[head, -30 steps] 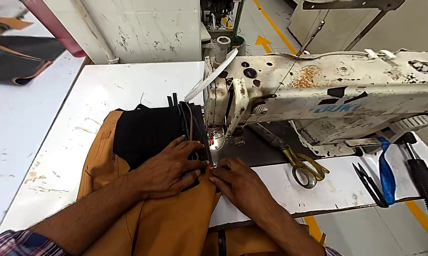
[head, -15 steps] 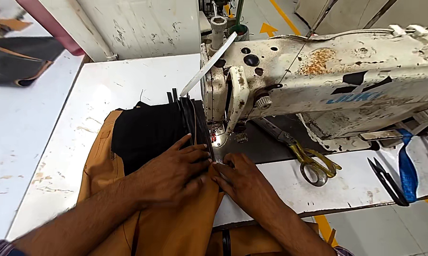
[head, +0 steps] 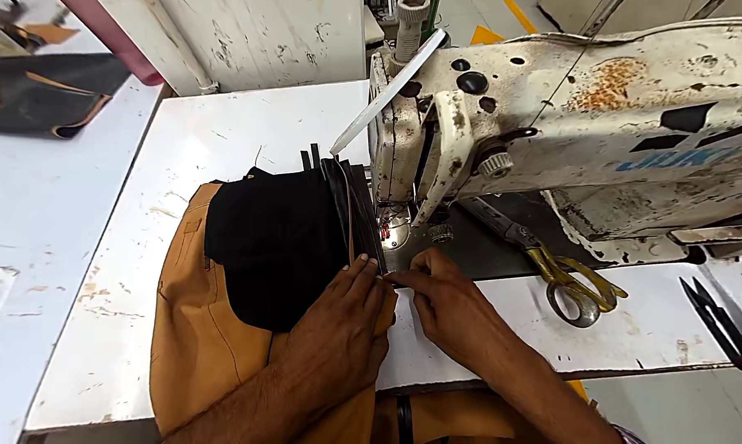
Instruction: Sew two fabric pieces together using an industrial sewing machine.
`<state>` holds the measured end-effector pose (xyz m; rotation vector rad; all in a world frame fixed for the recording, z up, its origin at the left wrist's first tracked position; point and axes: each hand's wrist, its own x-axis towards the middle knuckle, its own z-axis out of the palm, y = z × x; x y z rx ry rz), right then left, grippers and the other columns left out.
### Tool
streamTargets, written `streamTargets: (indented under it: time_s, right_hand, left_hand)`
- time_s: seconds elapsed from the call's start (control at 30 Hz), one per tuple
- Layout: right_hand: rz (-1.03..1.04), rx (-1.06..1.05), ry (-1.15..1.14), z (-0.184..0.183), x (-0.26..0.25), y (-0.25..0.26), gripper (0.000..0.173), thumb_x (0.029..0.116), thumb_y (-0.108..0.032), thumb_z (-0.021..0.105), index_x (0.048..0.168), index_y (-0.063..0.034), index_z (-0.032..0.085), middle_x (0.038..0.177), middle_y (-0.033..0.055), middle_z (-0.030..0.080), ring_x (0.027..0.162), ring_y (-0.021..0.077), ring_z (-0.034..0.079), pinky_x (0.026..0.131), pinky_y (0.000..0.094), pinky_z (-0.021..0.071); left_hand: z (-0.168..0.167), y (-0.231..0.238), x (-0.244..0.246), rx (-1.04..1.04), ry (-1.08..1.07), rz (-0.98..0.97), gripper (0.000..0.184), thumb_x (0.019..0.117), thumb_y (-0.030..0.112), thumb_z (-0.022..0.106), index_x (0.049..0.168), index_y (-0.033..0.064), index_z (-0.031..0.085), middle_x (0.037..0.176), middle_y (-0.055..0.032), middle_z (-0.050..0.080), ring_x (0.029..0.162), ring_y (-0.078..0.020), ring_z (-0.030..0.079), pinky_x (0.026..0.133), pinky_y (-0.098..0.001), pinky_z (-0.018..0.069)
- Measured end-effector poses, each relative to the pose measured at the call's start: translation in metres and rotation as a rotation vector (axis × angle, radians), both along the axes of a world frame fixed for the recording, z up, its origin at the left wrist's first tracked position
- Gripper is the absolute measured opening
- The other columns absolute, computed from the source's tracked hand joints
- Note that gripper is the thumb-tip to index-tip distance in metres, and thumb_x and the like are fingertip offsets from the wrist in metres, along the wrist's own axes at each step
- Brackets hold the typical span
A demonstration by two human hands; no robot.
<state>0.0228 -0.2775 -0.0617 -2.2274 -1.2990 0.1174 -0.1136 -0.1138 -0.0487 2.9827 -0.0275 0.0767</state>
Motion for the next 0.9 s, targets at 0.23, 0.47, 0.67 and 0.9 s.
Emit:
streamTargets:
  time_s: [0.23, 0.47, 0.67, 0.9]
  right_hand:
    - [0.002, 0.007, 0.009, 0.000, 0.003, 0.000, 0.037, 0.0927, -0.014, 0.054, 0.116, -0.0278, 0.078, 0.099, -0.0021, 0.056, 0.092, 0.0086, 0.058, 0.072, 0.0209, 0.0513]
    - [0.041, -0.005, 0.009, 0.000, 0.006, -0.003, 0.038, 0.0948, -0.016, 0.053, 0.119, -0.0311, 0.078, 0.100, -0.0036, 0.055, 0.093, 0.0066, 0.056, 0.072, 0.0190, 0.0500]
    - [0.075, -0.053, 0.057, 0.008, 0.011, -0.002, 0.037, 0.0935, -0.020, 0.053, 0.118, -0.0305, 0.078, 0.101, -0.0048, 0.057, 0.087, 0.0048, 0.057, 0.068, 0.0202, 0.0513]
    - [-0.125, -0.303, -0.148, 0.029, 0.100, 0.051, 0.034, 0.0945, -0.027, 0.071, 0.105, 0.0057, 0.070, 0.106, 0.0275, 0.069, 0.108, 0.0435, 0.066, 0.091, 0.0651, 0.0472]
  left_hand:
    - [-0.002, 0.006, 0.000, -0.040, -0.039, -0.015, 0.063, 0.0954, 0.044, 0.046, 0.144, 0.0058, 0.058, 0.154, -0.0100, 0.053, 0.151, -0.0231, 0.039, 0.121, -0.0370, 0.0356]
    - [-0.004, 0.012, -0.001, -0.048, -0.059, -0.074, 0.059, 0.0971, 0.043, 0.046, 0.140, 0.0069, 0.063, 0.152, -0.0086, 0.054, 0.150, -0.0246, 0.039, 0.122, -0.0390, 0.0352]
    - [-0.002, 0.012, -0.002, -0.055, -0.052, -0.088, 0.057, 0.0975, 0.041, 0.046, 0.140, 0.0065, 0.063, 0.151, -0.0102, 0.056, 0.150, -0.0258, 0.040, 0.121, -0.0403, 0.0351]
    - [0.000, 0.015, 0.002, -0.042, -0.048, -0.118, 0.057, 0.0977, 0.043, 0.045, 0.137, 0.0069, 0.065, 0.147, -0.0109, 0.059, 0.148, -0.0249, 0.042, 0.121, -0.0406, 0.0345]
